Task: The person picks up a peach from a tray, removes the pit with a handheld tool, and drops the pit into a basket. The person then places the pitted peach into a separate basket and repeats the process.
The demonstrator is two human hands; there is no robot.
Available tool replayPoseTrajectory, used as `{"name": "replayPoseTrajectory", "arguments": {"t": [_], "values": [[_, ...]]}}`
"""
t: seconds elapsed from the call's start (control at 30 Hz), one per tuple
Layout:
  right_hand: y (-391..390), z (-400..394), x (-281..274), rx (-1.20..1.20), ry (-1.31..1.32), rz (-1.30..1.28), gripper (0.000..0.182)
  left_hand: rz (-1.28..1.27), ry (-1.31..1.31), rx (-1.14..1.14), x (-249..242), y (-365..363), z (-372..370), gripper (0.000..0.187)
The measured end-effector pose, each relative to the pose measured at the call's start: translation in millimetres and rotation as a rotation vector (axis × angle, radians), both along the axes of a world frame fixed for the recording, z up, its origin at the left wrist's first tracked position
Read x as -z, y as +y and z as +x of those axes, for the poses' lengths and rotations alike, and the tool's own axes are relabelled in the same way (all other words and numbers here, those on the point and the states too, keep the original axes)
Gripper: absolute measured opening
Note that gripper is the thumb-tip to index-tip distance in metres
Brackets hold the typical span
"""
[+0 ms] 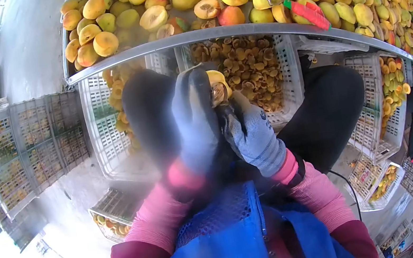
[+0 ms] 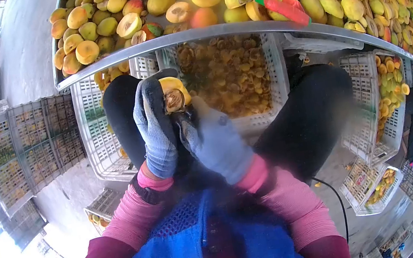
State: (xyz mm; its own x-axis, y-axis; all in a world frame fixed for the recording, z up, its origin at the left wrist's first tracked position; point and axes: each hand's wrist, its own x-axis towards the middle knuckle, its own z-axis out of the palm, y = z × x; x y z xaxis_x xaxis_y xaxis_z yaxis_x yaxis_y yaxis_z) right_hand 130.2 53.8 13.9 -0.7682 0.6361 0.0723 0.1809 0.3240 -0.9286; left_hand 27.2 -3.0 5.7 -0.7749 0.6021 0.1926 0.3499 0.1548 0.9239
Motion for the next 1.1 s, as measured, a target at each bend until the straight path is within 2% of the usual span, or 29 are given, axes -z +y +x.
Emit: {"name": "replayPoseTrajectory", "arguments": {"t": [0.07,0.17,0.23,0.3,0.37,0.47,0.5,0.57,0.63,0.7,0.77,0.83,0.9,0.93,1.0,1.07,1.1], "values": [[-0.2,6.3,2.7,-0.043,-0.046,-0.035,0.032,0.007,0.082,0.057,2.7,-2.7,0.0,0.022],[-15.1,18.9,24.6,0.054,-0.056,-0.089,0.034,0.052,-0.2,0.112,-9.9,-1.4,-0.5,0.021],[-10.2,19.2,17.5,0.003,-0.003,-0.155,0.035,0.021,-0.392,0.09,-14.9,-0.3,2.8,0.021],[-6.0,19.9,12.0,-0.039,-0.028,-0.361,0.036,-0.008,-0.52,0.118,-15.2,-1.0,2.9,0.023],[-5.2,25.1,10.7,-0.069,-0.142,-0.714,0.036,-0.144,-0.317,0.194,-14.5,-1.2,1.6,0.023],[-10.3,32.9,32.7,-0.031,0.035,-0.76,0.031,-0.18,0.258,0.352,-2.5,-6.6,-4.8,0.028],[-12.3,33.0,30.0,0.028,0.064,-0.832,0.03,-0.177,0.295,0.369,-0.2,-6.7,-4.6,0.03],[-16.2,30.9,20.5,0.148,0.132,-0.971,0.028,-0.405,-0.368,0.336,-29.7,8.1,-6.6,0.031],[-6.0,33.6,12.2,0.103,0.025,-1.133,0.027,-0.249,0.0,0.319,-11.9,4.3,-0.4,0.025],[-0.8,36.7,12.0,0.074,-0.014,-1.25,0.025,-0.179,-0.225,0.187,-4.5,7.0,8.5,0.024],[-1.2,38.1,18.5,0.058,0.021,-1.327,0.023,-0.281,-0.24,0.255,-10.0,6.7,4.2,0.024],[1.3,46.2,31.3,-0.084,-0.099,-0.948,0.021,-0.286,-0.274,0.269,-15.0,8.5,5.4,0.023],[2.4,49.4,30.4,-0.183,-0.201,-0.742,0.019,-0.337,-0.242,0.277,-11.9,9.1,4.8,0.022],[6.0,46.7,20.5,-0.219,-0.241,-0.723,0.019,-0.359,-0.222,0.279,-10.4,9.2,3.9,0.022],[8.7,40.9,11.1,-0.227,-0.245,-0.814,0.017,-0.291,-0.028,0.295,-4.0,6.2,4.5,0.021],[7.0,39.5,10.0,-0.169,-0.179,-1.087,0.017,-0.284,-0.261,0.199,-6.1,7.6,11.1,0.02],[6.2,39.6,9.6,-0.131,-0.153,-1.244,0.019,-0.275,-0.194,0.216,-3.7,5.8,11.7,0.021]]}}
